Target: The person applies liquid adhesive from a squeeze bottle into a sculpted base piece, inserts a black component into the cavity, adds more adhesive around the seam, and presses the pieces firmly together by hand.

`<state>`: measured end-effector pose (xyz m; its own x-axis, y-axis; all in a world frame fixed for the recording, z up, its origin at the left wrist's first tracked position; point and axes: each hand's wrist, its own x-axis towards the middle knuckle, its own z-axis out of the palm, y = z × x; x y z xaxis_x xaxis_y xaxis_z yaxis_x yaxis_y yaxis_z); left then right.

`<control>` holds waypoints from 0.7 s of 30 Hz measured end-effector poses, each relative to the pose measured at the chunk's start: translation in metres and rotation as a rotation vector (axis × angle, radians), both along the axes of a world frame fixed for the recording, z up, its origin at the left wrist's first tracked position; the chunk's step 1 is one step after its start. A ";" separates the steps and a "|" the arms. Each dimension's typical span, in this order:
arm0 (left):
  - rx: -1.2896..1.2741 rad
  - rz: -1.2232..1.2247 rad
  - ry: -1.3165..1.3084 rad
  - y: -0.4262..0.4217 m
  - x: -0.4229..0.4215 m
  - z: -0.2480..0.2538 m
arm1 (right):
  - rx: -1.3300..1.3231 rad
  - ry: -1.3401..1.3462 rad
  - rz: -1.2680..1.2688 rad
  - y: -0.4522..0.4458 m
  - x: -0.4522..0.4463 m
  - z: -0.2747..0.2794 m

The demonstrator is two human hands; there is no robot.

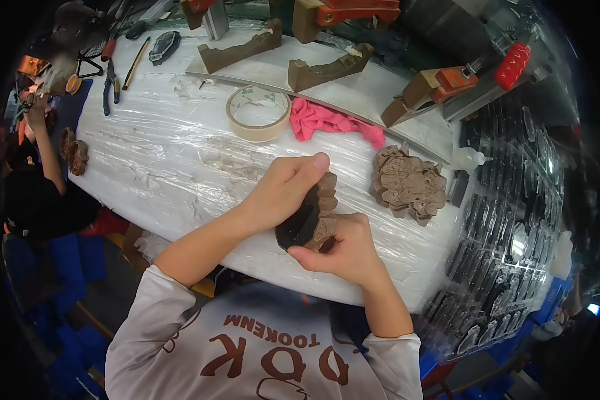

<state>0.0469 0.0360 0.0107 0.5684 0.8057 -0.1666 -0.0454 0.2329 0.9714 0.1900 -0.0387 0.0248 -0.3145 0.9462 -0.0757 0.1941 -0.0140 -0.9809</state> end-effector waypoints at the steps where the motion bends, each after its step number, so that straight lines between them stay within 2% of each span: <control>1: 0.032 0.032 0.031 0.000 0.000 0.004 | 0.038 -0.080 -0.013 0.001 -0.002 0.001; 3: 0.065 0.065 0.061 0.002 -0.002 0.009 | 0.077 -0.161 -0.026 0.003 -0.007 0.004; 5: 0.204 0.046 0.237 0.001 -0.004 0.011 | 0.031 -0.216 -0.021 0.003 -0.011 0.006; 6: 0.200 0.045 0.237 0.001 -0.004 0.011 | 0.027 -0.216 -0.021 0.003 -0.012 0.007; 8: 0.404 0.070 0.281 0.001 -0.003 0.010 | -0.135 -0.197 -0.003 0.005 -0.013 0.007; 9: 0.401 0.066 0.276 0.002 -0.004 0.010 | -0.138 -0.200 -0.007 0.004 -0.014 0.006; 11: 0.560 -0.027 0.357 0.005 -0.007 0.013 | -0.206 -0.105 0.012 0.003 -0.015 0.002; 15: 0.633 -0.039 0.381 0.003 -0.008 0.008 | -0.332 -0.110 0.044 -0.002 -0.018 0.000; 18: 0.716 0.031 0.373 0.004 -0.009 0.004 | -0.299 -0.044 -0.060 -0.010 -0.021 -0.006; 20: 0.718 0.096 0.433 0.004 -0.011 0.001 | -0.362 0.219 -0.220 -0.014 -0.022 0.000; 21: 0.718 0.103 0.431 0.005 -0.011 0.001 | -0.360 0.214 -0.214 -0.016 -0.020 0.000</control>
<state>0.0357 0.0405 0.0115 0.4902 0.8432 0.2210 0.3757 -0.4331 0.8193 0.1700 -0.0544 0.0249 -0.1590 0.9170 -0.3658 -0.0560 -0.3783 -0.9240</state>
